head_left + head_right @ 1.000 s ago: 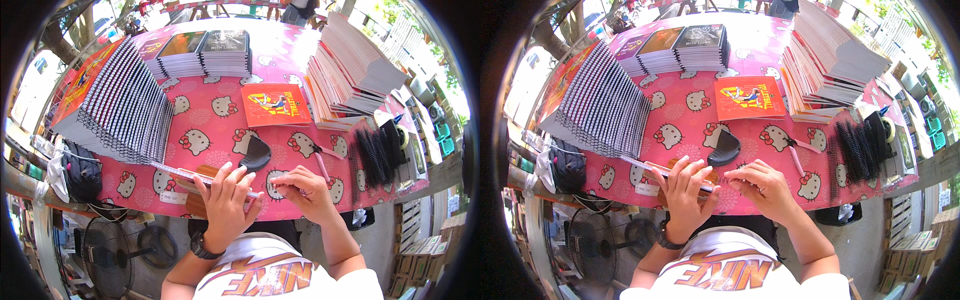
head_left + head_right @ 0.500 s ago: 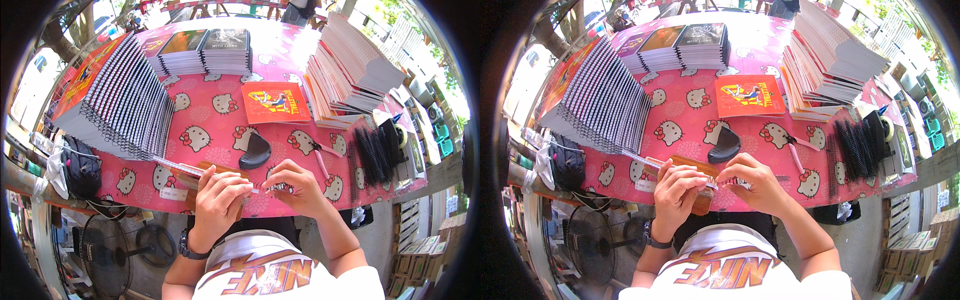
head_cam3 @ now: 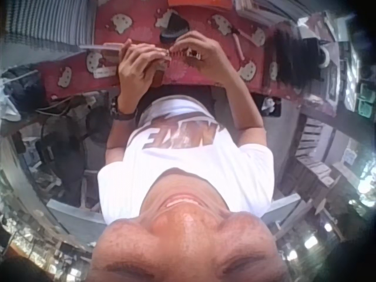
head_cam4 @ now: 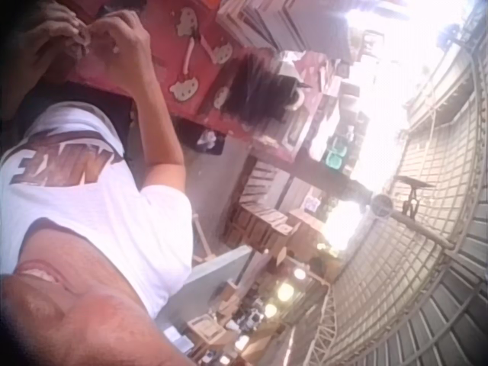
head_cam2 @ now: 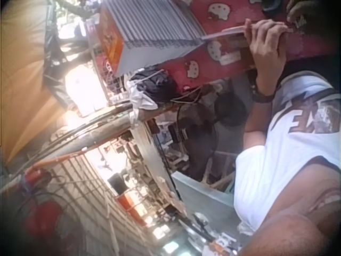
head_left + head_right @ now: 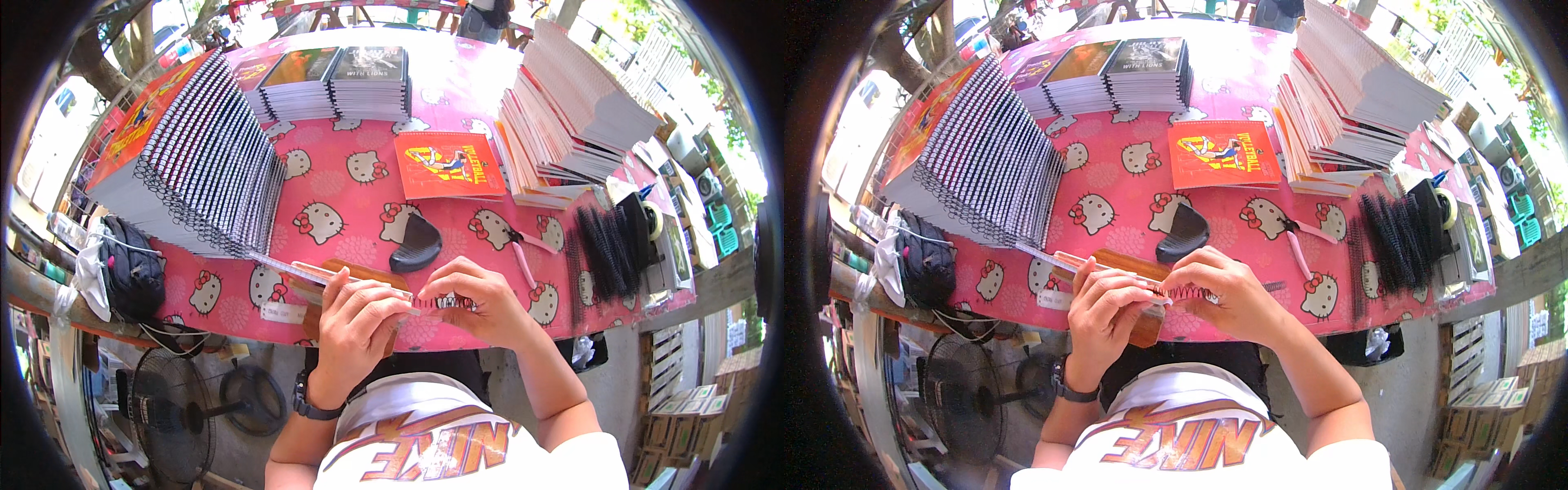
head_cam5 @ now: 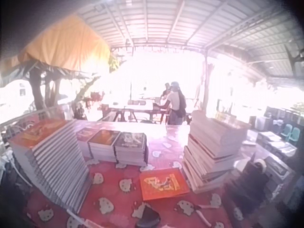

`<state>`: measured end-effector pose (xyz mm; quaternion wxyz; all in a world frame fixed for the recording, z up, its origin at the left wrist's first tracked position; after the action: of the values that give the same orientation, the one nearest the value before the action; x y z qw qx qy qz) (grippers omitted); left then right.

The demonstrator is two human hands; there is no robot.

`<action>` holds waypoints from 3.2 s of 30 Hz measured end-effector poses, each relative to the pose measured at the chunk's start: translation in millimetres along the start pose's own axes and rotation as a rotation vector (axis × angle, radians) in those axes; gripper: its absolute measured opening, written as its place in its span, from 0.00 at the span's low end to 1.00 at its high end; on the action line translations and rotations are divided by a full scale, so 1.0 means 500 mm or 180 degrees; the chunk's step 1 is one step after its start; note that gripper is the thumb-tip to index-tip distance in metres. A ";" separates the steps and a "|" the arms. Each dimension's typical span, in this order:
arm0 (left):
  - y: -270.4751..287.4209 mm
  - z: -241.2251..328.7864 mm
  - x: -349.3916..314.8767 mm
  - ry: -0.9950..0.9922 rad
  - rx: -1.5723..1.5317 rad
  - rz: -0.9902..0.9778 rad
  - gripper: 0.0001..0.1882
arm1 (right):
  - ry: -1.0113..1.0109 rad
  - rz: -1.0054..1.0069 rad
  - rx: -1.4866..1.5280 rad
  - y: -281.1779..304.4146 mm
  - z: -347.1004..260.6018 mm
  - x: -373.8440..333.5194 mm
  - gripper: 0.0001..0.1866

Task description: The person binds notebooks by threading a plastic spiral through the pre-punched holes of a cover and stack of pages, using their fingers to guide the spiral and then placing the finished notebook onto a stack.

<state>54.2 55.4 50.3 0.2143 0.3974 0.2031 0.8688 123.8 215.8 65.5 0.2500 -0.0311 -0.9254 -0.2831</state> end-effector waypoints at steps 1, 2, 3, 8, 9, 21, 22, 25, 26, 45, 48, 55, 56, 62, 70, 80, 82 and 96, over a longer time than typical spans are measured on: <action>0.002 0.001 0.000 -0.0013 -0.0018 -0.0001 0.06 | -0.0007 0.0004 0.0009 -0.001 -0.001 0.000 0.16; 0.003 0.002 0.000 -0.0025 -0.0036 -0.0002 0.07 | -0.0084 0.0037 -0.0026 -0.001 0.000 0.000 0.14; 0.003 0.000 -0.003 -0.0021 -0.0034 -0.0013 0.07 | -0.0160 0.0069 -0.0061 0.000 0.001 -0.001 0.13; 0.004 -0.008 -0.013 -0.0099 -0.0127 -0.0096 0.06 | 0.0008 0.0168 -0.0033 0.000 -0.008 -0.009 0.13; 0.002 -0.008 -0.014 -0.0095 -0.0130 -0.0106 0.06 | 0.0026 0.0134 0.0085 -0.002 -0.007 -0.012 0.14; 0.003 -0.012 -0.030 -0.0201 -0.0071 -0.0073 0.07 | 0.0219 -0.0134 0.0057 -0.006 -0.017 -0.011 0.13; 0.003 -0.011 -0.029 -0.0215 -0.0051 -0.0046 0.07 | 0.0216 -0.0123 0.0054 -0.004 -0.017 -0.010 0.13; 0.002 -0.011 -0.028 -0.0246 -0.0035 -0.0019 0.07 | 0.0363 -0.0213 -0.0047 -0.006 -0.021 -0.007 0.13; 0.001 -0.013 -0.027 -0.0255 -0.0037 -0.0013 0.07 | 0.0421 -0.0267 -0.0031 -0.009 -0.021 -0.006 0.12; -0.011 -0.003 0.009 0.0048 0.0223 -0.0852 0.08 | -0.0828 -0.0534 0.0672 -0.008 0.140 -0.027 0.27; -0.015 0.011 0.016 -0.0057 -0.0170 -0.0969 0.11 | -0.0724 0.0045 -0.1295 -0.021 0.261 -0.044 0.41; -0.016 0.024 0.009 -0.0246 0.0165 -0.0716 0.09 | -0.0816 -0.0331 -0.2160 -0.090 0.276 -0.035 0.43; -0.016 0.027 0.009 -0.0222 0.0247 -0.0724 0.09 | -0.0848 -0.0270 -0.2122 -0.091 0.270 -0.033 0.42; -0.019 0.026 0.016 -0.0219 0.0525 -0.0846 0.09 | -0.1191 -0.0545 -0.2338 -0.098 0.244 -0.017 0.42; -0.014 0.031 0.025 -0.0234 0.0274 -0.0809 0.07 | -0.0972 -0.0407 -0.1994 -0.094 0.259 -0.008 0.41; -0.002 0.034 0.024 0.0269 -0.0261 -0.0090 0.12 | -0.1368 -0.0801 -0.1991 -0.089 0.253 0.007 0.42; 0.017 0.055 0.046 0.0056 -0.0453 -0.0369 0.11 | -0.1411 -0.0749 -0.1905 -0.084 0.253 0.015 0.42; 0.003 0.020 0.025 -0.0143 0.0219 -0.0568 0.04 | -0.1186 -0.0279 0.0590 -0.035 0.204 -0.043 0.33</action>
<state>54.3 62.4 64.6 0.2815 0.4043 0.2626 0.8297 93.4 258.0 -26.6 0.0637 -0.0195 -0.9782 -0.1967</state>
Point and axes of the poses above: each hand's wrist, its own x-axis towards the middle knuckle, its own y-axis out of the back of the hand, z = x × y, the point moved 4 cm from there along x, towards the middle knuckle, and after that the axes turned 7 degrees about y, right-handed, at the moved point
